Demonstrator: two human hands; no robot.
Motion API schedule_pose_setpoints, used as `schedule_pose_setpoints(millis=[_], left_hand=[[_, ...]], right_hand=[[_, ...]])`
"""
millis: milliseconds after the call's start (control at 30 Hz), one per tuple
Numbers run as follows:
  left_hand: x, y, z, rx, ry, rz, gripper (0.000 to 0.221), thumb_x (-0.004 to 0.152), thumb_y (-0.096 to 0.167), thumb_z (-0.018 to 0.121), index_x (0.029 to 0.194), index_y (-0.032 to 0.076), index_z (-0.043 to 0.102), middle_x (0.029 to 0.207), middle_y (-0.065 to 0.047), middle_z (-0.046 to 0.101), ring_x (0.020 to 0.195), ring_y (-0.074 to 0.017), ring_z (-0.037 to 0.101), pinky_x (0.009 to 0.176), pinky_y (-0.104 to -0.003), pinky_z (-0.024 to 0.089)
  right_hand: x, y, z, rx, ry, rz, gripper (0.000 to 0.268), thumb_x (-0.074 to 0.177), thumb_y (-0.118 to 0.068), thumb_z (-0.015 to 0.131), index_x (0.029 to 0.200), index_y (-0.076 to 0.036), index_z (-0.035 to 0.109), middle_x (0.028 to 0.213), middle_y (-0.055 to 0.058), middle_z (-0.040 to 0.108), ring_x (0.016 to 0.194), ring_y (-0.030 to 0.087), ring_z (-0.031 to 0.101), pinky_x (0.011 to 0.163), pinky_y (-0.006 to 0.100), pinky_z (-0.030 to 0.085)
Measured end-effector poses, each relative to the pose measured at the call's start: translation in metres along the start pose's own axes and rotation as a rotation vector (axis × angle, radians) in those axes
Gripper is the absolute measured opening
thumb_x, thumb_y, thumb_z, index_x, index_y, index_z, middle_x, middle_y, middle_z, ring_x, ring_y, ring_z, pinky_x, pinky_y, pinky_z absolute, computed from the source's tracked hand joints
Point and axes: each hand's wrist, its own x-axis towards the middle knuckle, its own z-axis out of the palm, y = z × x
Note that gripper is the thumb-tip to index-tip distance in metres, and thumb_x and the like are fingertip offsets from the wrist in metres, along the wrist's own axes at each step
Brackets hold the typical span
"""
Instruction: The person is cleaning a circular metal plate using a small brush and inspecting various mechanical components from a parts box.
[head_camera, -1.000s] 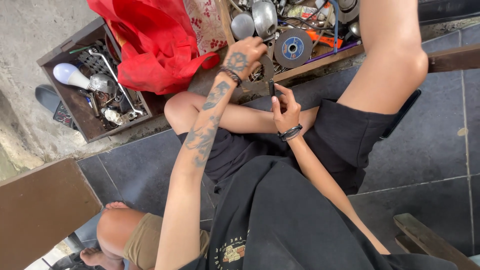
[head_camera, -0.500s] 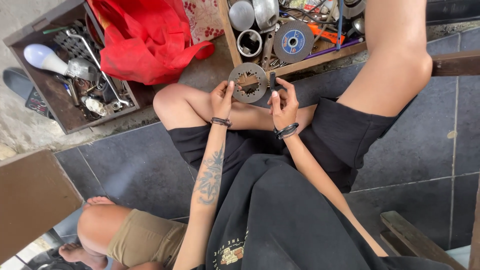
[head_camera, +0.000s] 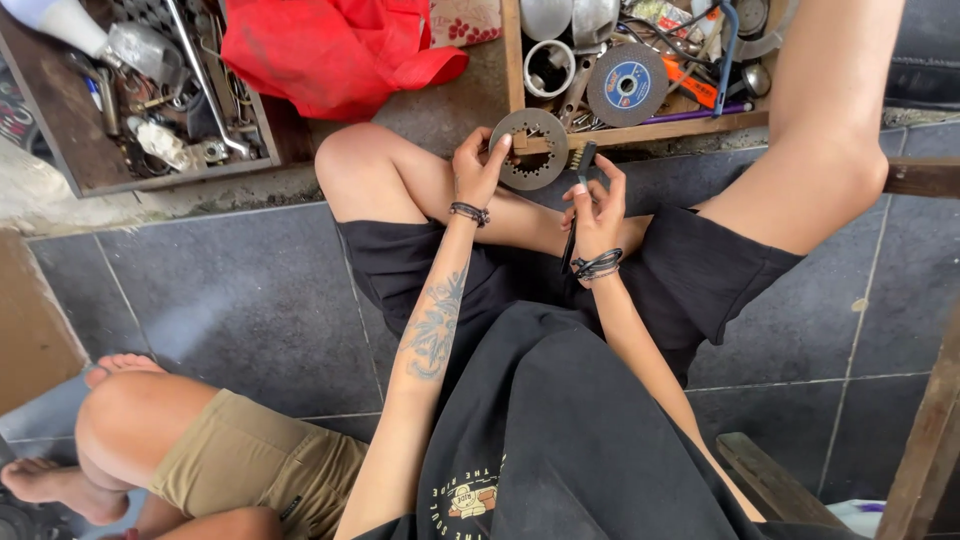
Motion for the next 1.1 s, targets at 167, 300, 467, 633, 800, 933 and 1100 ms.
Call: schedule_pose_setpoints(millis=[167,300,467,633,800,933,1100], left_hand=[[-0.002,0.012,0.0,-0.124,-0.101,-0.049,0.017,0.094,0.024,0.076,0.091,0.008,0.071,0.076,-0.004,0.071,0.071,-0.0109,0.072,0.065,-0.027,0.06],[0.0,0.008,-0.005,-0.263,-0.147,-0.116,0.016,0.095,0.022,0.074,0.09,0.008,0.071,0.076,-0.004,0.072,0.069,-0.0108,0.073,0.065,-0.023,0.06],[-0.003,0.011,-0.012,-0.265,-0.242,-0.13,0.021,0.099,0.027,0.07,0.092,0.008,0.071,0.078,-0.005,0.073,0.071,-0.0098,0.071,0.061,-0.023,0.059],[-0.004,0.031,-0.014,-0.32,-0.241,-0.074,0.02,0.1,0.025,0.071,0.095,0.006,0.068,0.08,-0.005,0.07,0.076,-0.0086,0.066,0.066,-0.024,0.059],[-0.008,0.033,-0.016,-0.388,-0.241,-0.06,0.02,0.1,0.024,0.071,0.098,0.005,0.065,0.083,-0.006,0.07,0.079,-0.0085,0.068,0.069,-0.023,0.059],[-0.007,0.017,-0.007,-0.319,-0.179,-0.025,0.024,0.096,0.026,0.077,0.096,0.005,0.065,0.081,-0.009,0.07,0.078,-0.0134,0.068,0.064,-0.028,0.061],[-0.013,0.036,-0.005,-0.035,-0.027,0.027,0.036,0.094,0.038,0.075,0.088,0.007,0.059,0.071,-0.009,0.061,0.069,-0.0187,0.064,0.059,-0.031,0.055]], right_hand=[[0.002,0.008,-0.018,-0.021,-0.027,0.045,0.029,0.106,-0.001,0.047,0.134,0.0,0.055,0.075,0.014,0.065,0.045,0.01,0.054,0.038,0.02,0.044],[0.006,-0.008,-0.017,-0.106,-0.095,0.03,0.021,0.103,0.0,0.055,0.12,0.001,0.068,0.067,0.012,0.065,0.039,0.007,0.048,0.038,0.017,0.037],[0.025,-0.042,-0.011,-0.713,-0.148,-0.17,0.022,0.095,-0.01,0.074,0.11,-0.024,0.08,0.064,-0.005,0.07,0.067,0.015,0.071,0.073,0.027,0.054],[0.044,-0.052,-0.003,-0.736,-0.037,-0.304,0.019,0.1,-0.004,0.064,0.112,-0.013,0.076,0.067,0.001,0.071,0.06,0.019,0.069,0.06,0.029,0.054],[0.046,-0.052,-0.007,-0.681,-0.026,-0.304,0.023,0.102,-0.008,0.06,0.124,-0.014,0.065,0.074,0.002,0.071,0.063,0.019,0.071,0.064,0.03,0.056],[0.023,-0.059,0.014,-0.698,-0.117,-0.313,0.04,0.096,0.002,0.06,0.135,-0.007,0.057,0.086,0.014,0.073,0.074,0.036,0.072,0.07,0.045,0.057],[-0.003,-0.058,0.018,-0.855,-0.148,-0.312,0.039,0.1,0.001,0.056,0.138,-0.004,0.063,0.099,0.023,0.076,0.083,0.042,0.073,0.072,0.051,0.058]])
